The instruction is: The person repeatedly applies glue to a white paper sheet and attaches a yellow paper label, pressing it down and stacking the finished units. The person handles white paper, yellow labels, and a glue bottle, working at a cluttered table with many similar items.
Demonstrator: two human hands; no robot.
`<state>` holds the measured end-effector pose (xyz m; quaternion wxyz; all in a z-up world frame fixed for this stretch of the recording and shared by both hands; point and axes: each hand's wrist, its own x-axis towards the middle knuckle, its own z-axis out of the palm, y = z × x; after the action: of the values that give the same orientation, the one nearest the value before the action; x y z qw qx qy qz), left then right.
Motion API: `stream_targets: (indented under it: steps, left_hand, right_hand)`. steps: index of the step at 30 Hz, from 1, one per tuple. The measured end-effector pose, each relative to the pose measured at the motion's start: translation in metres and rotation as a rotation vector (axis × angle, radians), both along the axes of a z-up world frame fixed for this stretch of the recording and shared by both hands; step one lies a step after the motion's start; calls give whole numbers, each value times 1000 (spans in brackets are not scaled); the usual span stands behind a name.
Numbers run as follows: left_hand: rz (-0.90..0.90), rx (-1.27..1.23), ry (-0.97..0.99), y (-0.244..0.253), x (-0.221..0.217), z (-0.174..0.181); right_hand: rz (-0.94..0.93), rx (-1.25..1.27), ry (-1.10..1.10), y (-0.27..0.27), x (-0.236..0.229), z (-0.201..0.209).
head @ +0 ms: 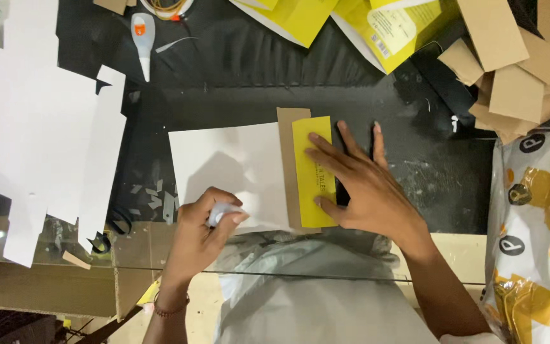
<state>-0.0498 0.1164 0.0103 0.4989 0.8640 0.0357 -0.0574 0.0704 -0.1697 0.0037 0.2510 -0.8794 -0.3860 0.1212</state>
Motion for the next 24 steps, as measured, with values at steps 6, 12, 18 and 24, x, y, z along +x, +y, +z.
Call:
stream_targets:
  steps: [6, 12, 18, 24]
  left_hand:
    - [23, 4, -52, -14, 8, -8]
    - [-12, 4, -59, -16, 14, -12]
    - [-28, 2, 8, -18, 17, -9]
    - [-36, -11, 38, -18, 17, -10]
  right_hand:
    - [46, -23, 3, -3, 0, 1]
    - [21, -23, 20, -2, 0, 2]
    - [22, -4, 15, -2, 0, 0]
    - [22, 3, 20, -3, 0, 0]
